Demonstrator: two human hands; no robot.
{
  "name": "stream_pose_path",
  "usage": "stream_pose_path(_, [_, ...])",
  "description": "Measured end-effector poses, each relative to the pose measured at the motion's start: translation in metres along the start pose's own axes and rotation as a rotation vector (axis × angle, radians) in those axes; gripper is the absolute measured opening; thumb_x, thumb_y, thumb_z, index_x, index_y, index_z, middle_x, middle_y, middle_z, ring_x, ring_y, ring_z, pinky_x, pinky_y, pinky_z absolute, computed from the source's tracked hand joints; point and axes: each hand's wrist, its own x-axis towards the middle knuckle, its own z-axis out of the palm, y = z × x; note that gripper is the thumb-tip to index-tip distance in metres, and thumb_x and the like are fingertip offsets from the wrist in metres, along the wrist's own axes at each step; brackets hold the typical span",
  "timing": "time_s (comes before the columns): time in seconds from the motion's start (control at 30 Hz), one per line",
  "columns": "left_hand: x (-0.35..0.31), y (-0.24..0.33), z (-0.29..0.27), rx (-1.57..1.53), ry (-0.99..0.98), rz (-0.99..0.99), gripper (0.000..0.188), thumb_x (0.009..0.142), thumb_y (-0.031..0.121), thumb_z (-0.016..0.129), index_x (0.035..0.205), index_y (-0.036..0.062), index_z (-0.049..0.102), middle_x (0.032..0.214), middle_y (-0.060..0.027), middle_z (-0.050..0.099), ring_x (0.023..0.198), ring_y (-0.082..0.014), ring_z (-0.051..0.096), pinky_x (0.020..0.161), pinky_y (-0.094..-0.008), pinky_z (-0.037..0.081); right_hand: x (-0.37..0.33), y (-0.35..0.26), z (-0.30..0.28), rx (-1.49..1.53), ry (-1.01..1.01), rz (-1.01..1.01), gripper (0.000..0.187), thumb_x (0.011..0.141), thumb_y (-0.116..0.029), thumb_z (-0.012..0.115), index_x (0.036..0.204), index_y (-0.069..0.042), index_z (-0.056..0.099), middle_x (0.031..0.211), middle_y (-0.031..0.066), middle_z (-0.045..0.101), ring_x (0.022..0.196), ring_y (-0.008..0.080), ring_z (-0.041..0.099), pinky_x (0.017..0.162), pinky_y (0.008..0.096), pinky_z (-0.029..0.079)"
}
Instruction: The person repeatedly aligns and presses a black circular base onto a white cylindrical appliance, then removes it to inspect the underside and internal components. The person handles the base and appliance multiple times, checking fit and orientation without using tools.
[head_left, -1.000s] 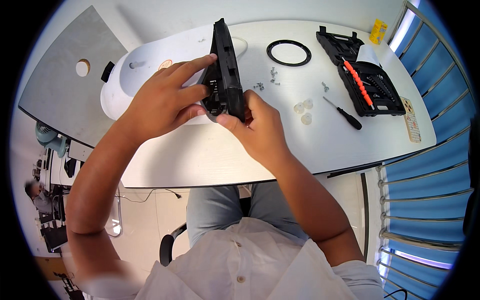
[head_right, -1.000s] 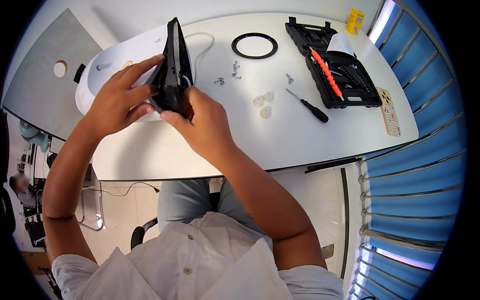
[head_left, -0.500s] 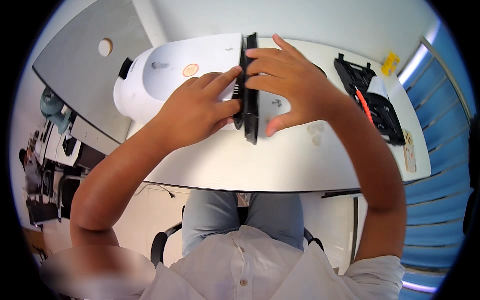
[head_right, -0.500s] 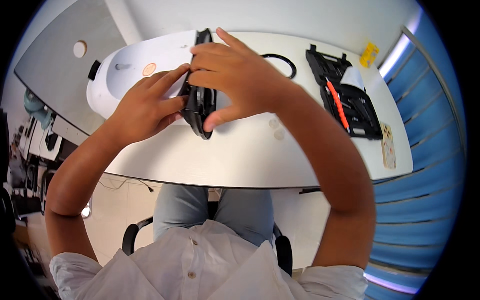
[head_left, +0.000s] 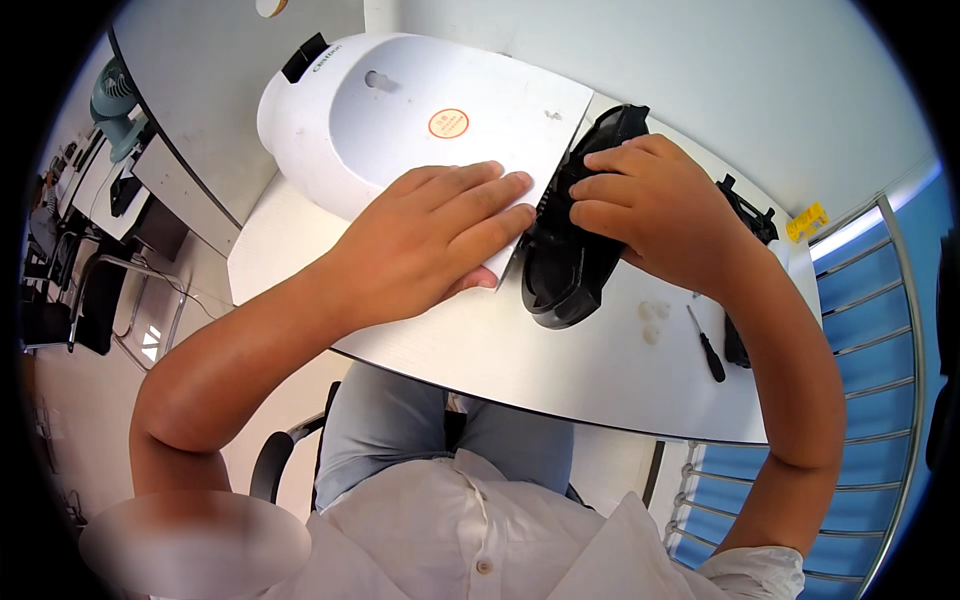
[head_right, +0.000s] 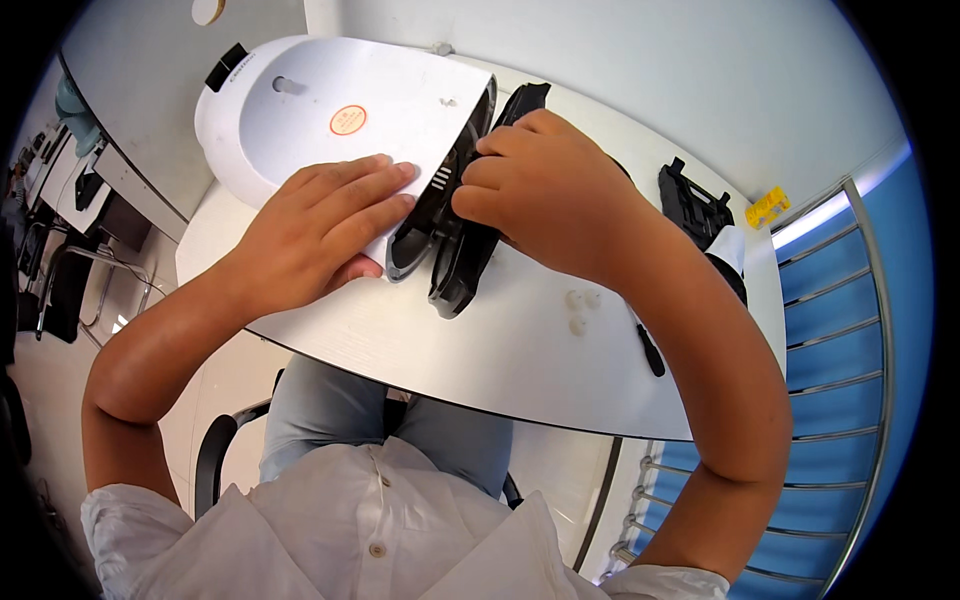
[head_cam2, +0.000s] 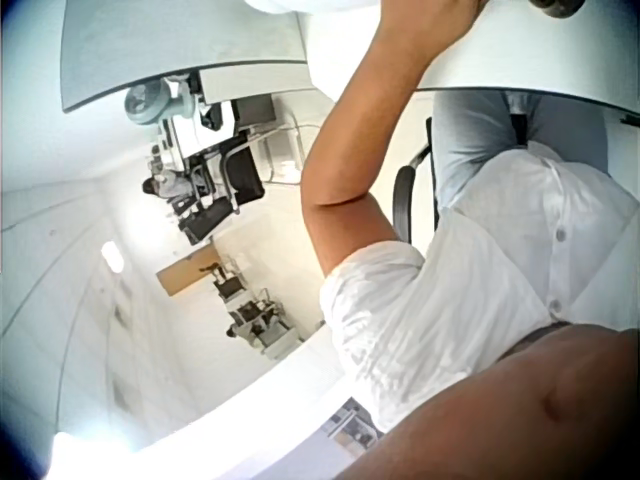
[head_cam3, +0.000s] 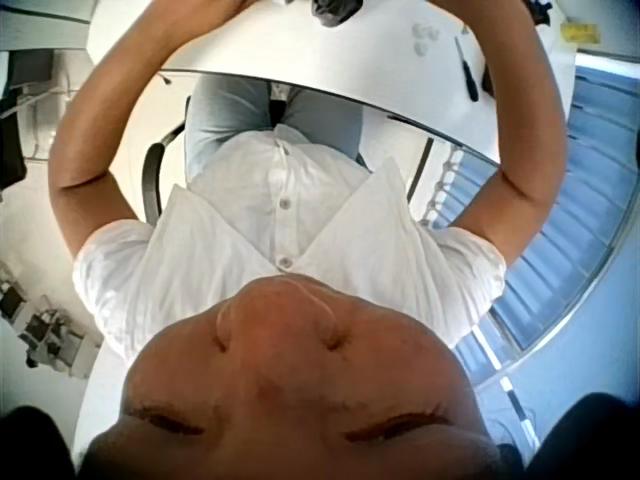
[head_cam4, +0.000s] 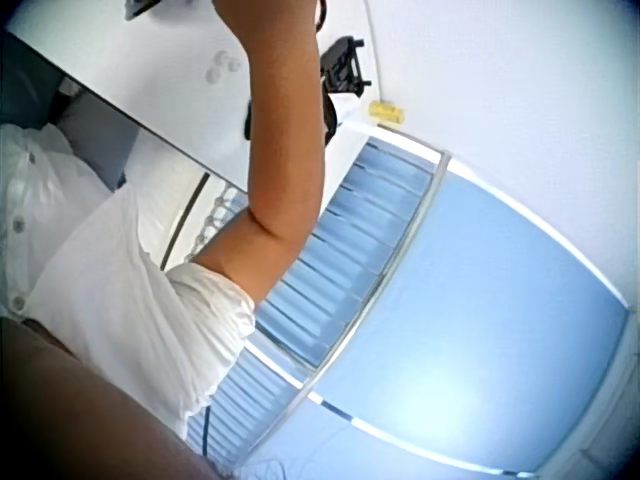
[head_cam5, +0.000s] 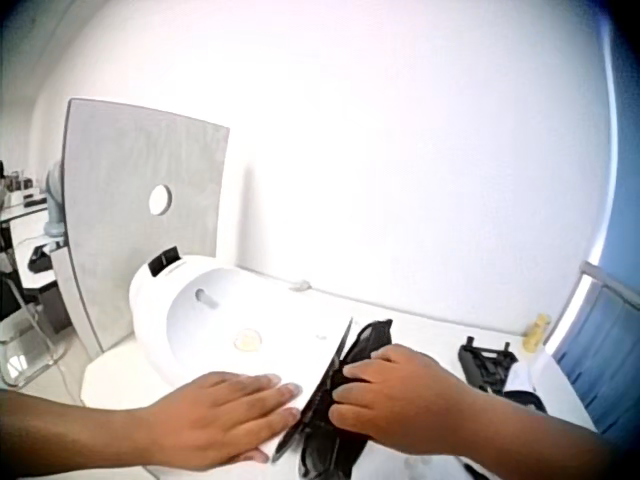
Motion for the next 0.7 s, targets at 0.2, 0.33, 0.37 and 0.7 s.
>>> stream_pose_path(0.2, [-0.003, -0.002, 0.000, 0.016, 0.019, -0.009, 0.052, 0.092, 0.046, 0.043, 0.122, 0.0046, 0.054, 0.134, -0.0129, 0.051, 0.123, -0.0329, 0.049, 0.099, -0.0423, 0.039, -0.003, -0.004, -0.002, -0.048, -0.012, -0.008, 0.011, 0.070, -0.011, 0.067, 0.077, -0.014, 0.059, 0.078, -0.0030, 0.057, 0.084, 0.0156, 0.056, 0.074, 0.0299, 0.042])
stream_pose_path(0.33, [-0.008, -0.003, -0.001, 0.023, 0.016, 0.007, 0.051, 0.093, 0.045, 0.042, 0.121, 0.0042, 0.054, 0.132, -0.0139, 0.052, 0.121, -0.0334, 0.051, 0.097, -0.0427, 0.041, -0.006, -0.011, -0.004, -0.025, -0.069, 0.017, 0.018, 0.069, -0.010, 0.070, 0.084, -0.012, 0.061, 0.093, -0.0008, 0.064, 0.097, 0.0207, 0.060, 0.080, 0.0341, 0.046])
stream_pose_path(0.37, [-0.010, -0.003, -0.001, 0.024, 0.021, 0.014, 0.050, 0.093, 0.045, 0.043, 0.120, 0.0040, 0.054, 0.132, -0.0142, 0.053, 0.120, -0.0337, 0.051, 0.097, -0.0429, 0.041, -0.007, -0.012, -0.003, -0.029, -0.059, 0.022, 0.016, 0.071, -0.012, 0.069, 0.084, -0.012, 0.061, 0.093, -0.0006, 0.064, 0.097, 0.0206, 0.060, 0.080, 0.0340, 0.046])
stream_pose_path(0.7, [-0.028, 0.005, 0.002, 0.029, 0.049, 0.014, 0.044, 0.092, 0.038, 0.049, 0.119, 0.0044, 0.055, 0.132, -0.0153, 0.053, 0.120, -0.0339, 0.052, 0.096, -0.0447, 0.043, -0.010, -0.032, -0.004, -0.118, 0.000, 0.015, 0.011, 0.076, -0.013, 0.064, 0.087, -0.014, 0.060, 0.094, -0.0001, 0.065, 0.098, 0.0200, 0.060, 0.085, 0.0372, 0.046])
